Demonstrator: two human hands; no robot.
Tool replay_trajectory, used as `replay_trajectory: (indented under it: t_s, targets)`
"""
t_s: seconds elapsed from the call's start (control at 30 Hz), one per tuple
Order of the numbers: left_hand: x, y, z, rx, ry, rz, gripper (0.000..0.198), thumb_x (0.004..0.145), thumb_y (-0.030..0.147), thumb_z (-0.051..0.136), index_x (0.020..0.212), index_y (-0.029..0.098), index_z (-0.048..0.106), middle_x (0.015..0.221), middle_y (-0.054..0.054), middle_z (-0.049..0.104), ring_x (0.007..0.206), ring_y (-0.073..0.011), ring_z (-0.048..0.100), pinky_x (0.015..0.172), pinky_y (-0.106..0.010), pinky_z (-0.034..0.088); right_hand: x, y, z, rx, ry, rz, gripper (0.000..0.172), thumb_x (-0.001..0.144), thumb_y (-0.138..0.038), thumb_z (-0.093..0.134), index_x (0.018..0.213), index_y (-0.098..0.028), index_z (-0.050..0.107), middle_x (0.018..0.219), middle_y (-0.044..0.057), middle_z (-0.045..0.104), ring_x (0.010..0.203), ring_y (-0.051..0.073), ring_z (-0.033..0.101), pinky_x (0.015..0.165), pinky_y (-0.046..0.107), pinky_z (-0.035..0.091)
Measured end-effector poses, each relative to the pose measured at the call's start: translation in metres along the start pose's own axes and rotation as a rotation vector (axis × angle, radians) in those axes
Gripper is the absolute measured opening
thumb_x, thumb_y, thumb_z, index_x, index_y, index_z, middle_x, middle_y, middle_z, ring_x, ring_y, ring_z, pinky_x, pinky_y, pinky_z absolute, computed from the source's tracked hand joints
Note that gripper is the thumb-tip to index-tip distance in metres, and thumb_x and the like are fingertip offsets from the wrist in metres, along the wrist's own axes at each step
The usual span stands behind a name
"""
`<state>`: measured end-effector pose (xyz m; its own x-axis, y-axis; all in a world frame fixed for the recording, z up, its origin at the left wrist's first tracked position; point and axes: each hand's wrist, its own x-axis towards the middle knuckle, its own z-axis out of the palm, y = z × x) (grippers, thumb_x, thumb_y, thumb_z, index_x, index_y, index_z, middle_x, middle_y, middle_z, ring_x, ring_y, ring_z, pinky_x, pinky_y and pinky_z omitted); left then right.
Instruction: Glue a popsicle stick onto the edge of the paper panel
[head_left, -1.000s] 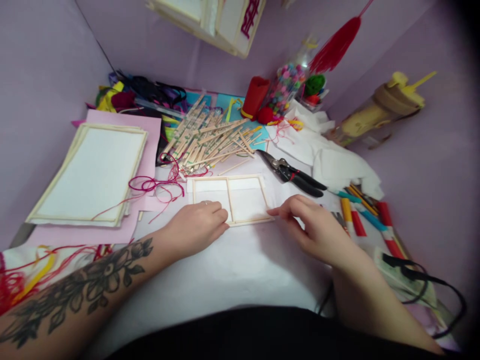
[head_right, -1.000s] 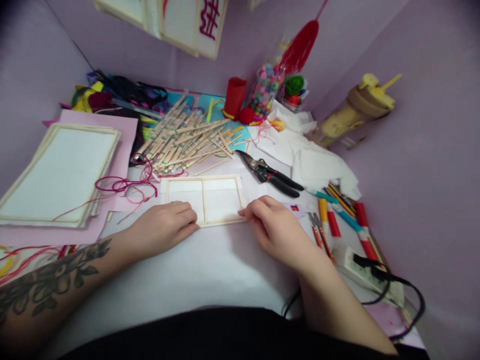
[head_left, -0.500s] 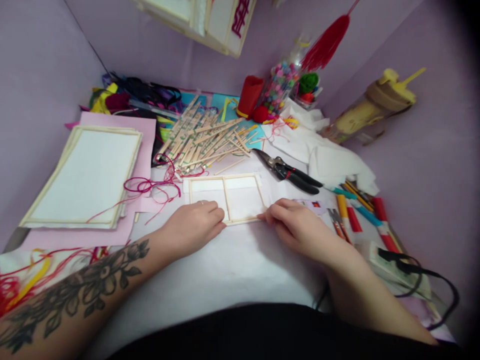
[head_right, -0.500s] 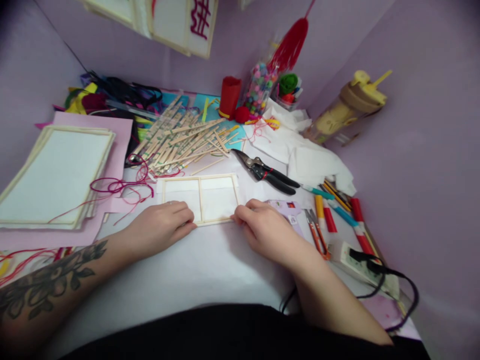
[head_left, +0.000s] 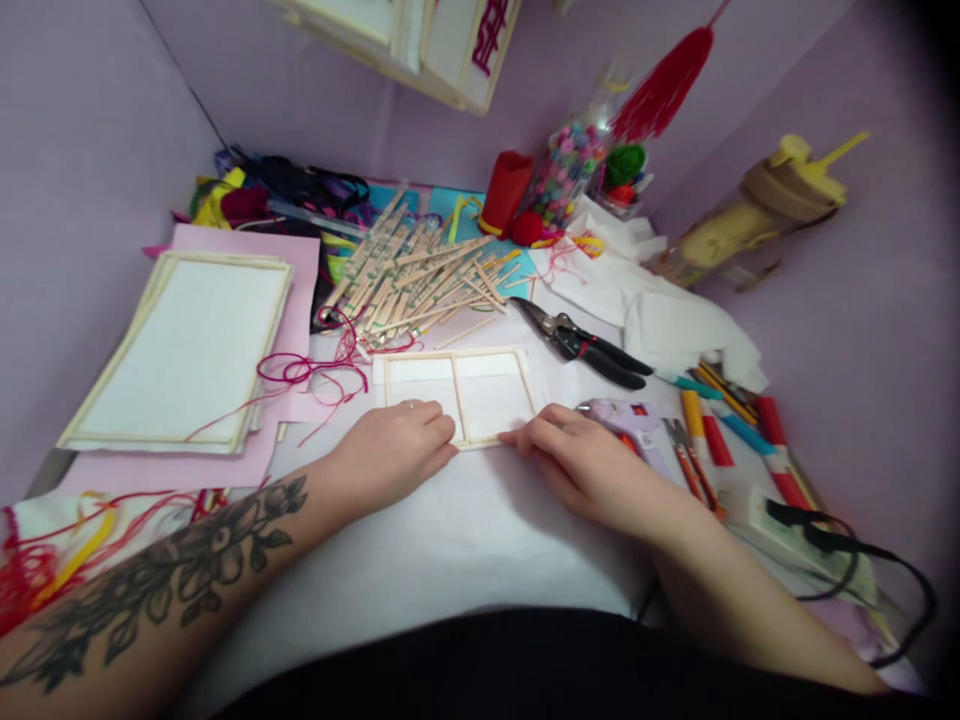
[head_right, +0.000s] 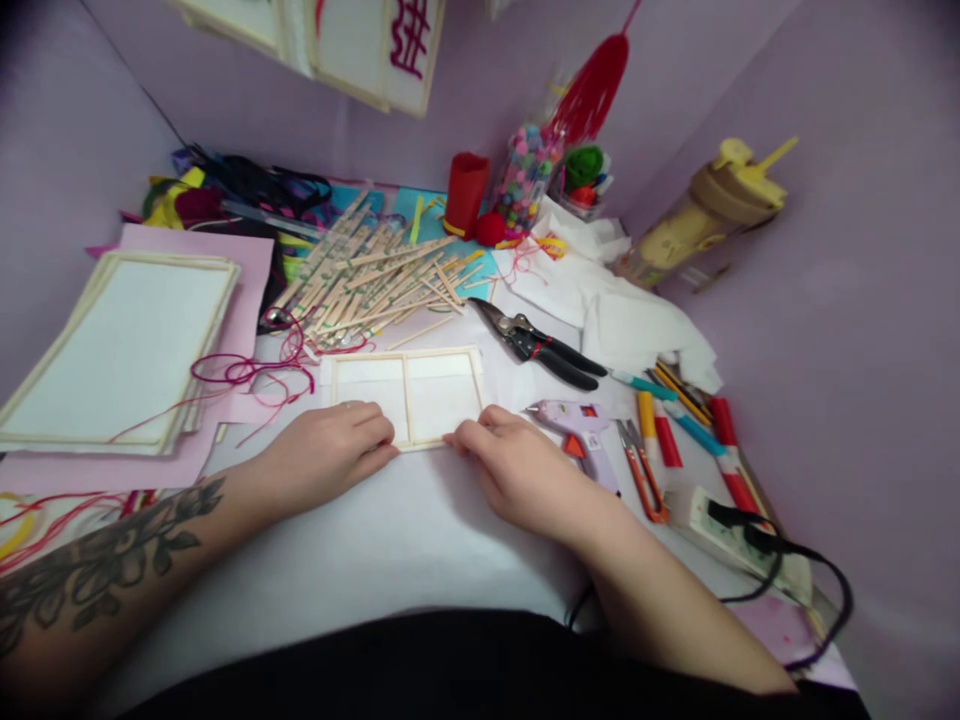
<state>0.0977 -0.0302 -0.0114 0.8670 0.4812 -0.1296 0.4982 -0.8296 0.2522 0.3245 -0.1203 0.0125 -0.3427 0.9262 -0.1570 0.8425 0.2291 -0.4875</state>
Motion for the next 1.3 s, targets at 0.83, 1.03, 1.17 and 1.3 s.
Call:
replay_trajectory:
  t_s: [0.83, 1.03, 1.17, 1.3]
  targets:
    - [0.004, 0.024, 0.025, 0.134, 0.320, 0.098, 0.021, 0.095, 0.020, 0.042, 0.089, 0.018, 0.062, 0.077, -0.003, 0.054, 0.074, -0.0166, 0.049, 0.055, -0.028, 0.037, 0.009, 0.014, 0.013, -0.314, 0.220, -0.087, 0.021, 0.088, -0.012, 0.054, 0.075, -0.016, 0.069, 0.072, 0.007, 0.061, 0.075, 0.020, 0.051, 0.067, 0.031, 0.041]
    - [0.005, 0.023, 0.023, 0.141, 0.342, 0.116, 0.022, 0.094, 0.018, 0.045, 0.079, 0.020, 0.061, 0.070, -0.001, 0.054, 0.069, -0.0154, 0.048, 0.054, -0.029, 0.033, 0.010, 0.013, 0.017, -0.322, 0.233, -0.090, 0.022, 0.087, -0.010, 0.053, 0.072, -0.015, 0.068, 0.069, 0.007, 0.060, 0.072, 0.019, 0.050, 0.065, 0.030, 0.039]
    - [0.005, 0.022, 0.022, 0.156, 0.372, 0.143, 0.024, 0.094, 0.018, 0.044, 0.077, 0.019, 0.061, 0.067, 0.000, 0.053, 0.066, -0.0152, 0.047, 0.052, -0.030, 0.030, 0.011, 0.013, 0.019, -0.340, 0.256, -0.102, 0.024, 0.088, -0.012, 0.053, 0.069, -0.015, 0.068, 0.068, 0.006, 0.060, 0.069, 0.018, 0.050, 0.062, 0.030, 0.038]
    - [0.003, 0.021, 0.021, 0.179, 0.372, 0.156, 0.024, 0.094, 0.018, 0.044, 0.078, 0.019, 0.061, 0.067, -0.001, 0.053, 0.065, -0.0155, 0.047, 0.052, -0.030, 0.028, 0.011, 0.013, 0.020, -0.342, 0.264, -0.107, 0.024, 0.087, -0.012, 0.053, 0.069, -0.015, 0.068, 0.068, 0.006, 0.060, 0.069, 0.018, 0.051, 0.061, 0.029, 0.038]
